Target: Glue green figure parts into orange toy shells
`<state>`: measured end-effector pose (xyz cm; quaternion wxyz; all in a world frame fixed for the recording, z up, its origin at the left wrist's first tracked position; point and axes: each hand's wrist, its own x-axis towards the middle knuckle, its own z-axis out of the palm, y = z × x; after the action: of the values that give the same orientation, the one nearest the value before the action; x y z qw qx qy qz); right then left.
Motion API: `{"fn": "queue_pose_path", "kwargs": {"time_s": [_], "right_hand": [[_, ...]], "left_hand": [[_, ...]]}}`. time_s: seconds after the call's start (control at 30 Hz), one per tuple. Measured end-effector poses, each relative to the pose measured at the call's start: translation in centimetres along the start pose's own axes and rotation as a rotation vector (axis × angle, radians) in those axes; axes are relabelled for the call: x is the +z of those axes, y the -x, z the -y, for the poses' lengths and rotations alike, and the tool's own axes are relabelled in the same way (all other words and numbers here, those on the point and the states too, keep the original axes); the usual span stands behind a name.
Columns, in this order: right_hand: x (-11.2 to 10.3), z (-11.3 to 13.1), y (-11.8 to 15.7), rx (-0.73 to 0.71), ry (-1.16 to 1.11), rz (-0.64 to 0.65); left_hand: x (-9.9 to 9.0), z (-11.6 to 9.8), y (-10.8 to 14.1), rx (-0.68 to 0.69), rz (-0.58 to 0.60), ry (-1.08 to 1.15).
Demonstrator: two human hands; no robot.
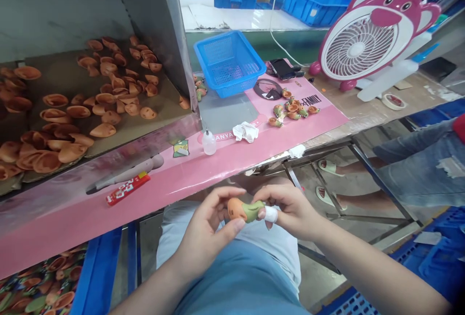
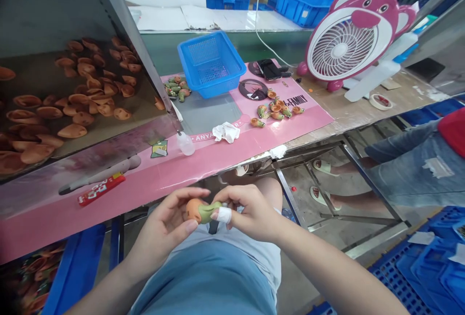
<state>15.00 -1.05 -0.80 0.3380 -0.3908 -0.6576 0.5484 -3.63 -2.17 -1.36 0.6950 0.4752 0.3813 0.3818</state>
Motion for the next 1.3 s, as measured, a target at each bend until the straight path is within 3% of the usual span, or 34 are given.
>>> {"fn": "queue_pose_path", "kwargs": {"time_s": [0.1,0.23,0.4,0.47,0.53,0.6,0.67,0.8,0.87,0.97,1.13,1.23,1.3], "right_hand": [[0.1,-0.1,-0.9,-0.104,0.098,-0.021],[-0.4,-0.6,-3.2,-0.325,0.475,-0.164],[-3.5,-4.3,-9.6,-0.206,0.719,-0.529],[-4.5,-6.5,-11.7,-0.170,0.764,-0.532],[-4.6,-8.2,-12.7,-0.180,0.772,-0.456],[-3.9,-8.9,-12.1,-0.224,0.749,-0.375],[-2.7,-8.0,-10.4,-0.276,0.707,-0.354],[0.2,-2.5,-6.0,-0.386,0.633,-0.453],[1.5,0.3,-4.6,-0.547,0.714,-0.395],[2.7,2.4,-3.7,-0.619,0.883,-0.301],[2.2,1.3,-2.6,-0.687,0.975,-0.219],[0.7,-0.5,-2.0,-0.775,1.008,-0.162],[-0.6,-1.7,-2.2,-0.744,1.037,-0.206]], "left_hand": [[-0.5,0.0,0.0,-0.021,-0.027,0.010],[-1.1,0.5,-0.1,0.009,-0.140,0.016],[-1.2,0.7,-0.3,0.073,-0.209,-0.032],[-1.3,0.6,-0.4,0.161,-0.254,-0.141],[-1.5,0.3,-0.2,0.281,-0.301,-0.299],[-1.9,0.1,0.0,0.380,-0.341,-0.466],[-2.4,0.0,0.3,0.430,-0.373,-0.583],[-2.9,0.1,0.4,0.450,-0.396,-0.615],[-2.9,0.1,0.3,0.429,-0.382,-0.601],[-2.7,0.1,0.0,0.365,-0.347,-0.591],[-2.7,0.1,-0.3,0.355,-0.325,-0.538],[-2.8,0.0,-0.3,0.356,-0.369,-0.512],[-2.8,-0.1,-0.2,0.363,-0.382,-0.489]]}}
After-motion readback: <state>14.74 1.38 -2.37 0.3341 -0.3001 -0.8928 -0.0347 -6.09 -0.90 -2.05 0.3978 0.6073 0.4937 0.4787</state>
